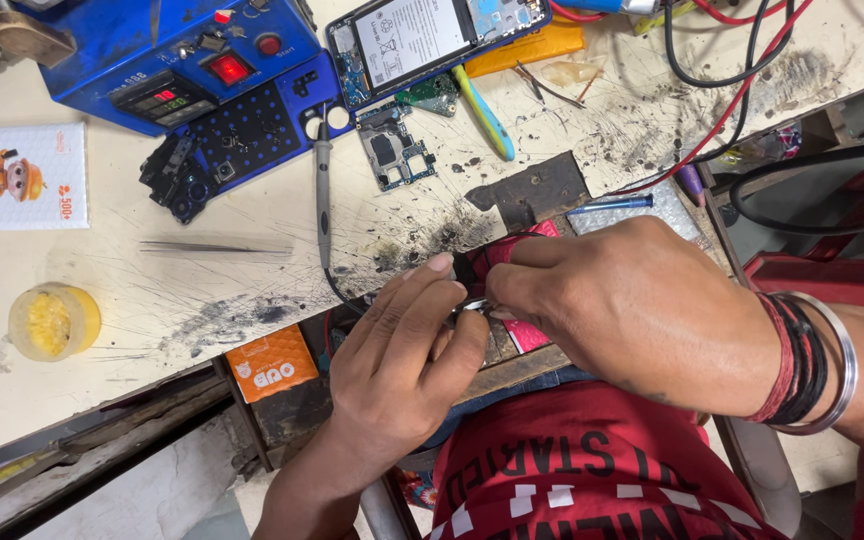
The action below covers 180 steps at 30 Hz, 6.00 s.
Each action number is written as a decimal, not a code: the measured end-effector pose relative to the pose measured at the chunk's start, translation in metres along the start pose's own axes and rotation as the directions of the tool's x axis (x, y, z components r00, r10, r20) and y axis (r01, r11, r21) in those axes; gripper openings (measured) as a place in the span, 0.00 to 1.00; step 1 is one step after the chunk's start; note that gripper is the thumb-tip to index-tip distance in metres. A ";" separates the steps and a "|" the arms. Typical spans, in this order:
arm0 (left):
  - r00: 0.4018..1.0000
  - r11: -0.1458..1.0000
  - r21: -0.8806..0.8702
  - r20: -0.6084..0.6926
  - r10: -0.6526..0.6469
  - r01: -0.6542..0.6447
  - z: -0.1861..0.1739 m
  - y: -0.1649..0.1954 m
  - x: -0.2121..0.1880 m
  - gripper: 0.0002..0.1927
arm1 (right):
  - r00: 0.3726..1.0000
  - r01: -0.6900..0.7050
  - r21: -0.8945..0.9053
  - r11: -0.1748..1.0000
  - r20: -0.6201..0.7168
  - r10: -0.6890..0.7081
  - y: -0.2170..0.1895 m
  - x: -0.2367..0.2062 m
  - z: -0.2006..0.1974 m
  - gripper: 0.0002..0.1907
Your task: The person holds a smartphone, pries open its back cover, removes the battery, and places the phone on a testing machine on the workbench, pressing it in place while the machine's display shows readings.
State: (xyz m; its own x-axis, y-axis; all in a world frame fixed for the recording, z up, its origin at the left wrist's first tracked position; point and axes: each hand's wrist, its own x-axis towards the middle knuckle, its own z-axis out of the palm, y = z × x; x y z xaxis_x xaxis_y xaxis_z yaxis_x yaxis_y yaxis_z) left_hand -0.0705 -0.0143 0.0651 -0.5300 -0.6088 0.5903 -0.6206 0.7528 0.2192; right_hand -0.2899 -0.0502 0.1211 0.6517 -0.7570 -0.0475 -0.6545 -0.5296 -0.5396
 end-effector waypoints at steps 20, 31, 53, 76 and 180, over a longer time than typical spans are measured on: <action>0.999 0.999 0.014 -0.026 0.040 -0.040 0.000 -0.004 -0.001 0.01 | 1.000 -0.021 0.098 0.995 0.011 0.020 -0.002 0.013 -0.007 0.08; 1.000 0.999 0.031 -0.008 0.016 -0.015 -0.003 -0.002 -0.002 0.04 | 1.000 0.007 0.121 0.993 -0.016 -0.005 -0.003 0.015 -0.003 0.09; 1.000 1.000 0.005 0.008 0.020 -0.020 -0.003 0.000 -0.001 0.05 | 0.885 0.165 -0.464 0.871 -0.321 -0.338 -0.006 -0.027 0.039 0.19; 0.996 0.998 0.007 -0.060 0.060 -0.059 0.001 -0.006 -0.008 0.01 | 0.996 -0.040 -0.033 0.999 0.074 0.043 -0.002 0.005 0.003 0.08; 0.994 0.989 0.148 0.100 -0.043 0.028 -0.002 0.005 -0.005 0.04 | 0.995 -0.061 0.044 0.997 0.078 0.057 0.001 0.017 0.007 0.12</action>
State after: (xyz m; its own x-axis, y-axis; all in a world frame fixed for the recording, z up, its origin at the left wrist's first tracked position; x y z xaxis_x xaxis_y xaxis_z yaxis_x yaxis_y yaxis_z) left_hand -0.0699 -0.0066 0.0649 -0.5582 -0.6626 0.4994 -0.7136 0.6905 0.1183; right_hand -0.2767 -0.0609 0.1137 0.6410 -0.7539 -0.1439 -0.6754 -0.4650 -0.5723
